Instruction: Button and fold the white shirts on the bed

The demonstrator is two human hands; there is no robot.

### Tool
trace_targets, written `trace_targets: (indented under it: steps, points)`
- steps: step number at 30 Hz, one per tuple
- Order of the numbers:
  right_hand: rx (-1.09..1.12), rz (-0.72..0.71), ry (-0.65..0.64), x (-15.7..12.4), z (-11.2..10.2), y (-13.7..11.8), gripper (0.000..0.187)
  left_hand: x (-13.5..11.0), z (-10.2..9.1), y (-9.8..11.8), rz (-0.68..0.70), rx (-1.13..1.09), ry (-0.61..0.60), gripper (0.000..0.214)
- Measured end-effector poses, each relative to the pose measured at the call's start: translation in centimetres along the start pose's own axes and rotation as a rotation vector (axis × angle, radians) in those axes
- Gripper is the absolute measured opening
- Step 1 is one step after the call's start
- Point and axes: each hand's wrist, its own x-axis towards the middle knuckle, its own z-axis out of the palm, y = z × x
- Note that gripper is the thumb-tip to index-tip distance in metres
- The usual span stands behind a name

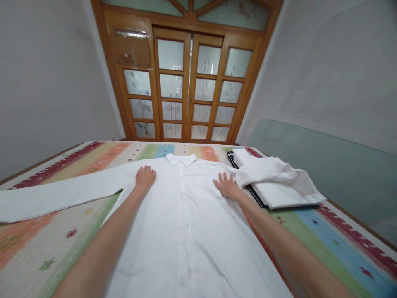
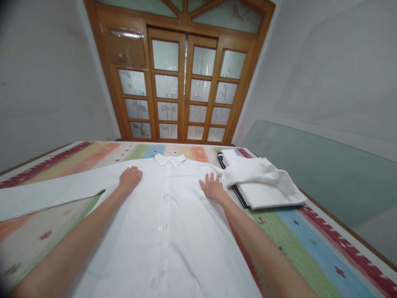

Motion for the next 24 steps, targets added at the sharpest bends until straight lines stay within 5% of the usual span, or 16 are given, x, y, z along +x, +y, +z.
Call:
trace_targets:
  steps: [5, 14, 17, 20, 24]
  points:
    - [0.065, 0.142, -0.049, 2.0, -1.7, -0.5, 0.070, -2.4, 0.0, -2.2, 0.118, 0.056, -0.080, 0.054]
    - [-0.006, 0.069, 0.074, 0.2, -4.8, -2.0, 0.051, -7.2, -1.0, -3.1, 0.186, 0.034, -0.143, 0.052]
    - [0.005, 0.017, 0.166, -1.1, -6.3, -4.5, 0.036, -8.0, -1.7, -2.4, 0.228, -0.039, -0.106, 0.044]
    - [0.065, -0.182, 0.246, -3.0, -7.0, -8.3, 0.030, -8.8, -2.4, -0.9, 0.313, -0.174, -0.039, 0.036]
    - [0.093, -0.352, 0.147, -6.2, -6.3, -13.7, 0.038, -10.1, -3.1, 2.4, 0.401, -0.308, -0.027, 0.027]
